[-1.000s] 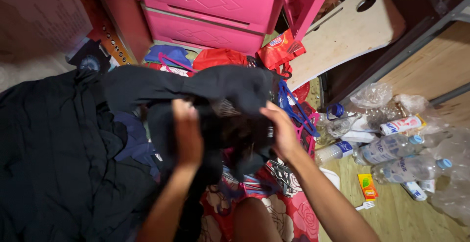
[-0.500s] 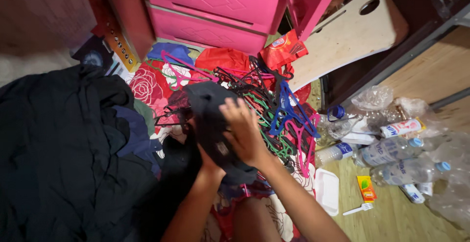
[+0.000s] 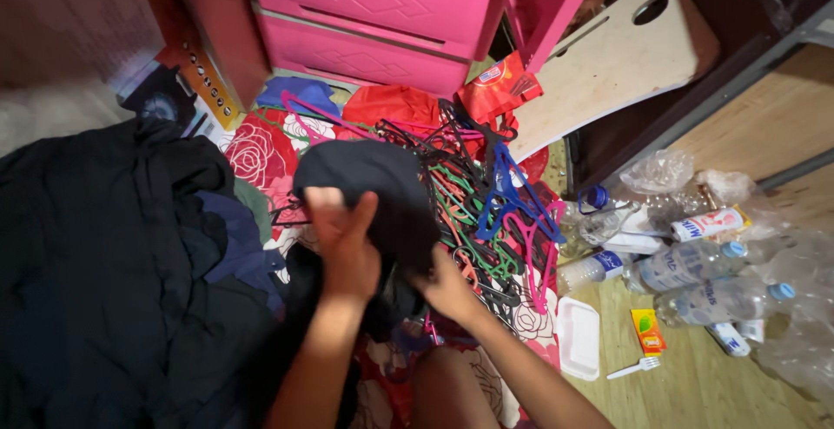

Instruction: The person picks up shirts from a bed, fits them onto plastic hangers, and hangs them on a rail inside a pink wardrobe.

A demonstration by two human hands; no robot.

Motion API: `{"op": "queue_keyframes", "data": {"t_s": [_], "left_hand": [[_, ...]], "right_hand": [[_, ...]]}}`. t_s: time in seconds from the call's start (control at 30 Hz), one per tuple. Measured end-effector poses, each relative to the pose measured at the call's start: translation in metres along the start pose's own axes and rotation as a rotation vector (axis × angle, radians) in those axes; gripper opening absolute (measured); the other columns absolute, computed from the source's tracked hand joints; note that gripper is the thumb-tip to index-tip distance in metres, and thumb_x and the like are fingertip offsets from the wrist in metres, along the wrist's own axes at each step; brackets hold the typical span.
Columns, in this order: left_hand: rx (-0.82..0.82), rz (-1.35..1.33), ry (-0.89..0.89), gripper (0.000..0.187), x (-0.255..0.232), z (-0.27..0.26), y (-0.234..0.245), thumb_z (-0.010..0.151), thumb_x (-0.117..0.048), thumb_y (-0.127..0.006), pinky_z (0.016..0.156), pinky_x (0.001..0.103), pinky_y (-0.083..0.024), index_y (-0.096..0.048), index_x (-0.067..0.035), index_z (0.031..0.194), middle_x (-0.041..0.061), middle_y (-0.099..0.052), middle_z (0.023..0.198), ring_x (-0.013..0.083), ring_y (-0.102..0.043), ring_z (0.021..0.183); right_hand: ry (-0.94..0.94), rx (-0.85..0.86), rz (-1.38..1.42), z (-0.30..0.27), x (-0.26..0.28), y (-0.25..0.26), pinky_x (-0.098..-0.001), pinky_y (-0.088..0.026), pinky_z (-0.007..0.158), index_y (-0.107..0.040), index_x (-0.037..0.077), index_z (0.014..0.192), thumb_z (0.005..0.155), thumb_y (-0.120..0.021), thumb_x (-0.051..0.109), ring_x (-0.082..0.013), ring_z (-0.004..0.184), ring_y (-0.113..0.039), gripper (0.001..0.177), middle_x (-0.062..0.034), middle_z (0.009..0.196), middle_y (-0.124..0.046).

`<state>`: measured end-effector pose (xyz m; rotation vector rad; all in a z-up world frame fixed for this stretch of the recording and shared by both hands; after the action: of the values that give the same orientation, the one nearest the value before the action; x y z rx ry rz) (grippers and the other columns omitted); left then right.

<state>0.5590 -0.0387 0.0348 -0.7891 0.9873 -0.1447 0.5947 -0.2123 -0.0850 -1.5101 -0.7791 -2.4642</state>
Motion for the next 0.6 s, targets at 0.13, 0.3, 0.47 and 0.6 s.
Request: {"op": "queue_keyframes", "data": {"t_s": [0.13, 0.3, 0.47, 0.6], "left_hand": [[-0.015, 0.178, -0.076, 0.040, 0.001, 0.026, 0.067, 0.107, -0.006, -0.074, 0.084, 0.032, -0.045, -0.038, -0.006, 0.124, -0.002, -0.040, 0.095, 0.0118, -0.044, 0.091], [0.252, 1.405, 0.315, 0.057, 0.025, 0.000, 0.117, 0.099, -0.049, -0.069, 0.083, 0.044, -0.053, -0.054, -0.002, 0.128, 0.018, -0.068, 0.099, 0.0329, -0.066, 0.096], [0.227, 0.391, 0.437, 0.075, 0.054, -0.063, 0.061, 0.105, -0.058, -0.053, 0.091, 0.045, -0.059, -0.034, -0.013, 0.162, -0.006, -0.047, 0.151, 0.0199, -0.046, 0.137], [-0.208, -0.242, 0.575, 0.057, 0.072, -0.050, 0.035, 0.099, -0.050, -0.059, 0.103, 0.045, -0.049, -0.060, -0.010, 0.139, 0.007, -0.066, 0.129, 0.0257, -0.062, 0.120]], "right_hand": [[-0.183, -0.131, 0.012, 0.022, 0.007, 0.035, -0.0303, -0.051, 0.099, -0.059, 0.003, 0.135, 0.098, -0.064, 0.009, -0.0157, 0.113, -0.065, 0.038, -0.0089, 0.124, -0.071], [-0.181, -0.167, 0.069, 0.058, 0.049, 0.064, -0.0277, -0.051, 0.095, -0.059, 0.004, 0.131, 0.101, -0.063, 0.011, -0.0132, 0.104, -0.065, 0.031, -0.0063, 0.113, -0.073], [-0.088, -0.011, 0.014, 0.064, 0.113, 0.040, -0.0286, -0.053, 0.091, -0.065, 0.003, 0.126, 0.100, -0.063, 0.008, -0.0141, 0.099, -0.065, 0.026, -0.0100, 0.107, -0.073], [0.061, 0.316, -0.124, 0.049, 0.156, 0.031, -0.0362, -0.050, 0.099, -0.068, 0.004, 0.130, 0.095, -0.057, 0.001, -0.0268, 0.114, -0.064, 0.037, -0.0193, 0.125, -0.068]]}}
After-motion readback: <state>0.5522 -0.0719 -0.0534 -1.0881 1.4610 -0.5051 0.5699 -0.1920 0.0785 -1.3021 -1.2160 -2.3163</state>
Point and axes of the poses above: each hand's wrist, its own z-axis towards the middle knuckle, its own y-axis out of the back of the hand, x = y × z, the point moved 3 cm from there along z, towards the middle knuckle
